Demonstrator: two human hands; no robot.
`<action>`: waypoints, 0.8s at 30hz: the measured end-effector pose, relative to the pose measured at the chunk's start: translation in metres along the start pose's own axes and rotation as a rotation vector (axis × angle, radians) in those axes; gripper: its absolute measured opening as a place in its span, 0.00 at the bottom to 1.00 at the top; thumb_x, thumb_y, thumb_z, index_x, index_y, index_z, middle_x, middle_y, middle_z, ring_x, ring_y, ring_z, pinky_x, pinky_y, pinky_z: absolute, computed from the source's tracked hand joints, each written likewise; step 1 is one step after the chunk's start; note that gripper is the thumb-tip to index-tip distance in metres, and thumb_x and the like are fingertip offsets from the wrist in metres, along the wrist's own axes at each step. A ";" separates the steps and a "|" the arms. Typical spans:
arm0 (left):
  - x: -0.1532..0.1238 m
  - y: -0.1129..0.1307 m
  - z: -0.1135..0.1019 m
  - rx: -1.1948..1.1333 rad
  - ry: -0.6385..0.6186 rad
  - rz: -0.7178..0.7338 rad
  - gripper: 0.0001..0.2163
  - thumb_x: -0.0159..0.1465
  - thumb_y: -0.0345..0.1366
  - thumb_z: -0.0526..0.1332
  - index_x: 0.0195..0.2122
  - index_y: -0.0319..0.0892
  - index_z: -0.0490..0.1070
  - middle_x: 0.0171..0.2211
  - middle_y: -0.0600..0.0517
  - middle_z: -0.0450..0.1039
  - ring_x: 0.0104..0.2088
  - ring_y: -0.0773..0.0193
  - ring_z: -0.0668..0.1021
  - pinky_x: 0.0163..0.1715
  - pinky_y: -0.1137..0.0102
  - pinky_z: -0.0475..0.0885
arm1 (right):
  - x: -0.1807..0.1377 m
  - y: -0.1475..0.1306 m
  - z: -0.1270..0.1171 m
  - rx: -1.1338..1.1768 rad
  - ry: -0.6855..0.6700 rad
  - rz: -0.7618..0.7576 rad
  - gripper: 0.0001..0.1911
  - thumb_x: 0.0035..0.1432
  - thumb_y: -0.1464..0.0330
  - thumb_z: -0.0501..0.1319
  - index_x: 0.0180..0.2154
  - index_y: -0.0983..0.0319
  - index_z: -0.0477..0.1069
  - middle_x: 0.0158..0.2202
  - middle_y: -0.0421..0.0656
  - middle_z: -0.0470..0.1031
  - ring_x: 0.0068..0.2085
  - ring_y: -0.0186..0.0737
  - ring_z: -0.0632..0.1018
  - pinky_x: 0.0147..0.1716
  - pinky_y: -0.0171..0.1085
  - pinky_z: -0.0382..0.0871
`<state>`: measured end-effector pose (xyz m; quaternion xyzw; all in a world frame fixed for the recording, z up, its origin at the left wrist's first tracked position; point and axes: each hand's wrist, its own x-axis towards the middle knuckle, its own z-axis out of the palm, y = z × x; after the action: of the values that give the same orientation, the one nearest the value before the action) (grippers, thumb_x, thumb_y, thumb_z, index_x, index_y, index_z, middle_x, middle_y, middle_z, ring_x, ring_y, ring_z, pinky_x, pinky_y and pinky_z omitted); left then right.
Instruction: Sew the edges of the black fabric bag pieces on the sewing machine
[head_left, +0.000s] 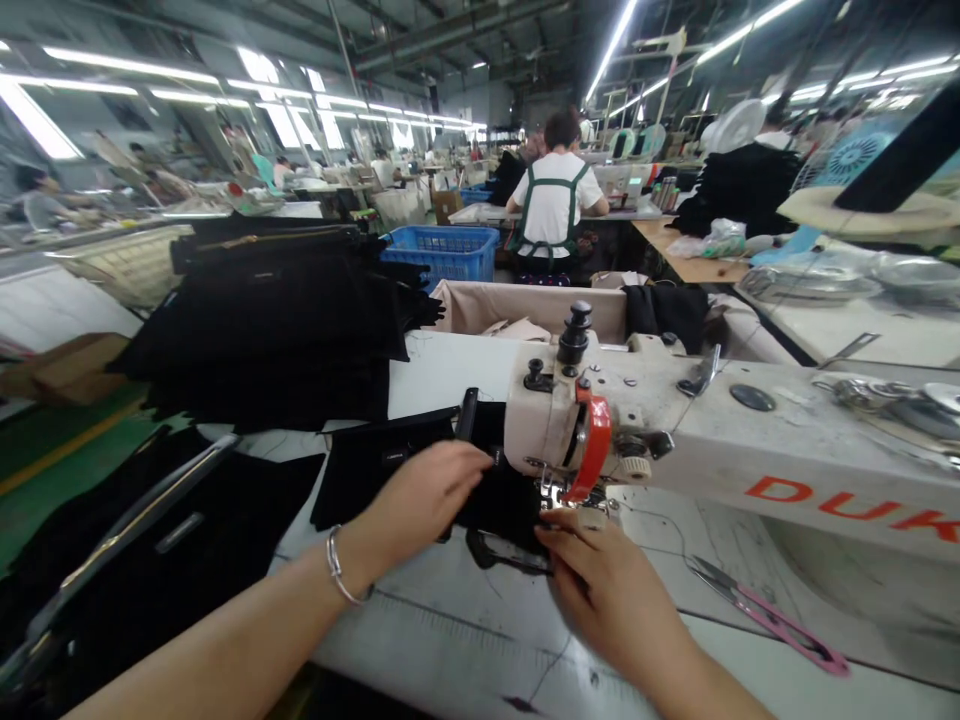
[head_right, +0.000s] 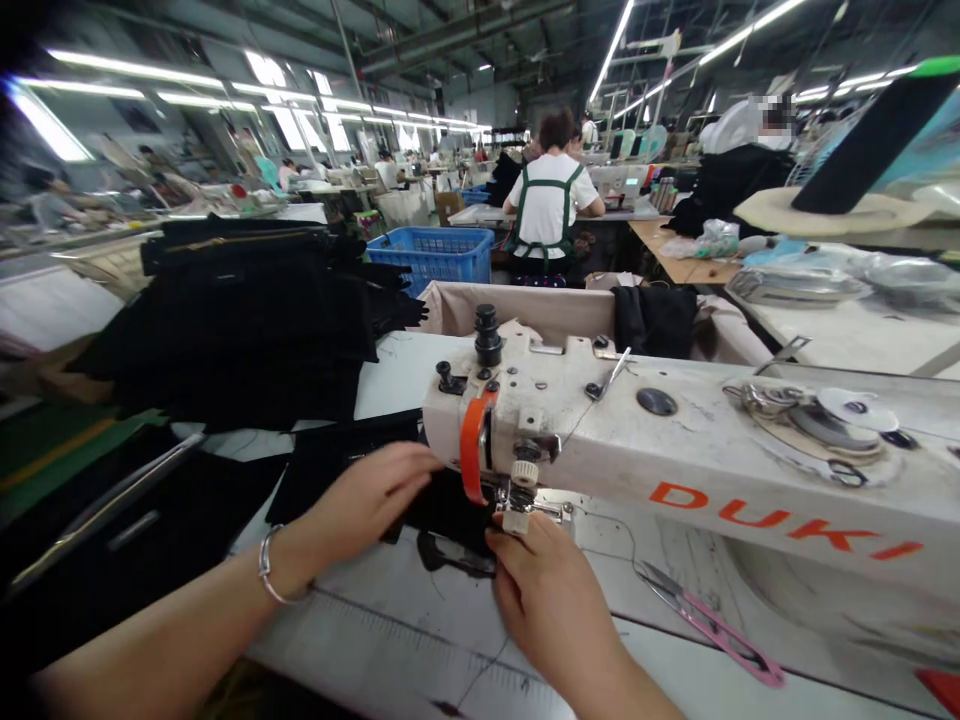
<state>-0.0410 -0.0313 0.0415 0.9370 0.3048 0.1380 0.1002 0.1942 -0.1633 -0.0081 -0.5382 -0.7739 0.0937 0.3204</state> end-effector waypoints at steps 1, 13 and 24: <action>0.001 -0.017 -0.010 0.107 0.044 -0.141 0.15 0.72 0.30 0.48 0.56 0.42 0.66 0.54 0.48 0.69 0.55 0.62 0.70 0.58 0.65 0.66 | 0.000 0.001 0.001 0.001 0.007 -0.005 0.18 0.59 0.79 0.54 0.48 0.62 0.74 0.50 0.49 0.73 0.49 0.49 0.73 0.49 0.50 0.72; -0.025 -0.048 -0.068 0.361 -0.080 -0.433 0.07 0.68 0.37 0.54 0.36 0.40 0.68 0.37 0.48 0.69 0.33 0.60 0.75 0.35 0.67 0.69 | 0.001 0.004 -0.001 0.052 -0.013 0.005 0.20 0.60 0.79 0.53 0.49 0.59 0.74 0.49 0.48 0.73 0.49 0.49 0.73 0.48 0.50 0.73; -0.093 -0.038 -0.088 0.521 0.333 -0.332 0.15 0.69 0.36 0.53 0.56 0.41 0.63 0.54 0.42 0.67 0.55 0.46 0.70 0.60 0.50 0.63 | 0.002 -0.001 -0.010 0.074 -0.037 -0.012 0.17 0.59 0.79 0.55 0.45 0.60 0.75 0.45 0.46 0.75 0.46 0.46 0.74 0.47 0.47 0.71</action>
<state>-0.1615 -0.0476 0.0955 0.8335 0.4901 0.1884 -0.1722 0.1994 -0.1641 0.0009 -0.5196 -0.7788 0.1303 0.3263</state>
